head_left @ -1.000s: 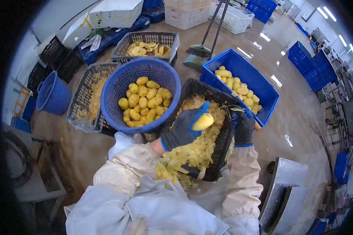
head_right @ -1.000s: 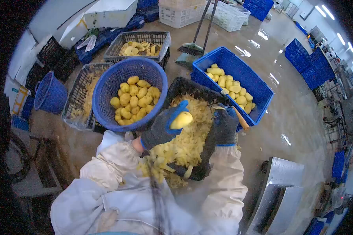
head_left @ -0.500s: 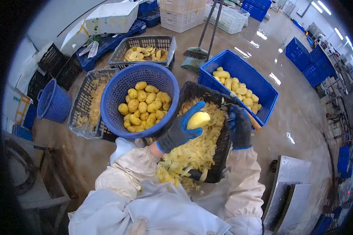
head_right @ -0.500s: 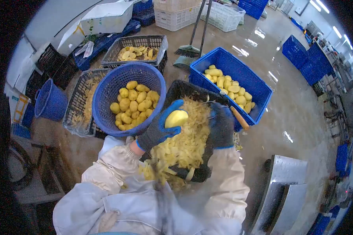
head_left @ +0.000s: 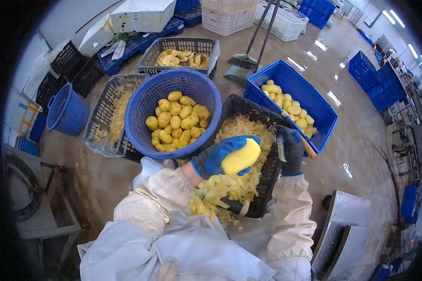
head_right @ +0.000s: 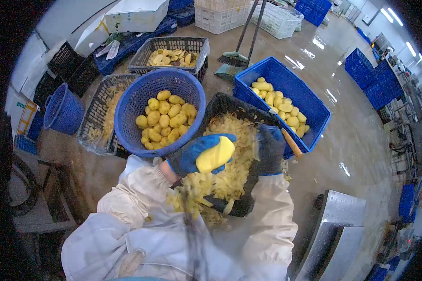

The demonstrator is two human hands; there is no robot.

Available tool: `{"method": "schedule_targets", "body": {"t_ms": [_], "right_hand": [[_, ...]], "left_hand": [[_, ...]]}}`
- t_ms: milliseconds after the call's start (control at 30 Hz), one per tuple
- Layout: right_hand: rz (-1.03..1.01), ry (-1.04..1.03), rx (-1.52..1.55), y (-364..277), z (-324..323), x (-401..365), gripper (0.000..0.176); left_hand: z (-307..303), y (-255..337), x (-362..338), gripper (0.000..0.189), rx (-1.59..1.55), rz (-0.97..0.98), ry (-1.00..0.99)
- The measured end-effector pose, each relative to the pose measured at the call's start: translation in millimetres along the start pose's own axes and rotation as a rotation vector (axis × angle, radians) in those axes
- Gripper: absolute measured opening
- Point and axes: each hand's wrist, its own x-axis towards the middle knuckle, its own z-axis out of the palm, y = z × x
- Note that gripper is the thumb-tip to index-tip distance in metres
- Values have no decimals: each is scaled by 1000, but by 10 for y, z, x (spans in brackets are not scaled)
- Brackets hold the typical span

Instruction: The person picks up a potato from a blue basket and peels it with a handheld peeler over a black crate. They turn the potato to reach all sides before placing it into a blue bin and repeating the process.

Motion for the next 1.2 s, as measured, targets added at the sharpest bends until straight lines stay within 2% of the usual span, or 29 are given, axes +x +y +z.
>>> {"method": "schedule_targets", "body": {"t_ms": [33, 100, 133, 167, 200, 233, 267, 300, 367, 400, 433, 500, 533, 567, 633, 667, 700, 767, 833, 900, 933, 967, 1000, 1033, 1067, 1100, 1133, 1167, 1200], "right_hand": [[-6, 4, 1, -103, 20, 2, 9], [541, -19, 870, -550, 100, -40, 6], [762, -289, 523, -664, 111, -95, 4], [765, -290, 523, -361, 114, -82, 4], [299, -116, 170, 174, 104, -64, 4], [-167, 55, -186, 218, 97, 2, 5], [-15, 5, -145, 200, -62, 7, 5], [-18, 5, -142, 198, -115, -24, 5], [438, 19, 652, -398, 7, 13, 7], [643, -26, 529, -684, 106, -41, 11], [642, -29, 529, -773, 235, -119, 11], [618, -245, 350, -858, 403, -250, 16], [537, -120, 449, -694, 348, -198, 16], [541, -119, 448, -443, 207, -134, 16], [151, 10, 16, -47, -17, 5, 16], [104, 32, -73, -450, 48, -2, 13], [100, 25, -74, -648, 182, -108, 13], [461, -195, 438, -855, 407, -308, 11], [504, -281, 406, -799, 434, -341, 9], [548, -363, 368, -613, 374, -305, 8], [309, -154, 232, -401, 264, -153, 9], [69, 54, 95, -354, 215, -67, 12], [66, 59, 97, -338, 191, -71, 12], [315, 46, 283, -431, 177, -59, 12], [568, 22, 464, -527, 161, -54, 12], [568, 14, 462, -638, 200, -104, 12], [564, -148, 495, -767, 295, -208, 12], [558, -310, 526, -837, 375, -287, 13], [560, -315, 525, -850, 423, -323, 13]], "left_hand": [[-42, -35, 28, 47, 6, 1, -3], [-203, -156, 146, 49, -149, 46, 115], [-251, -124, 162, 50, -97, 26, 21], [-205, -114, 131, 50, -99, 25, 23], [-116, -92, 75, 49, -118, -1, -18], [-64, -88, 43, 48, -139, -23, -60], [-71, -93, 56, 50, -133, -25, -98], [-60, -66, 69, 50, -130, -23, -98], [-24, -4, 115, 53, -341, 9, 214], [-112, -3, 103, 52, -310, 35, 204], [-143, 0, 94, 52, -310, 39, 205], [-182, -16, 80, 47, -228, 34, -38], [-187, -89, 81, 43, -274, -19, 74], [-197, -134, 91, 43, -277, -22, 75], [-215, -146, 114, 41, -249, -50, 80], [-212, -126, 137, 41, -325, -14, 112], [-238, -110, 157, 41, -328, -7, 111], [-256, -49, 174, 41, -484, 55, 135], [-227, -72, 119, 42, -384, 62, 180], [-326, -162, 108, 42, -255, -33, 58], [-208, -156, 62, 41, -148, -75, 77], [-15, -164, 17, 42, -34, -2, 120], [-18, -146, 34, 44, -89, -28, 155], [-38, -116, 60, 45, -145, -53, 189], [-178, -104, 114, 48, -295, -26, 134], [-314, -89, 157, 50, -443, 2, 79], [-253, -51, 172, 53, -559, -6, 209], [-208, -36, 169, 53, -560, -3, 211], [-167, -40, 160, 53, -448, 31, 85]]}}
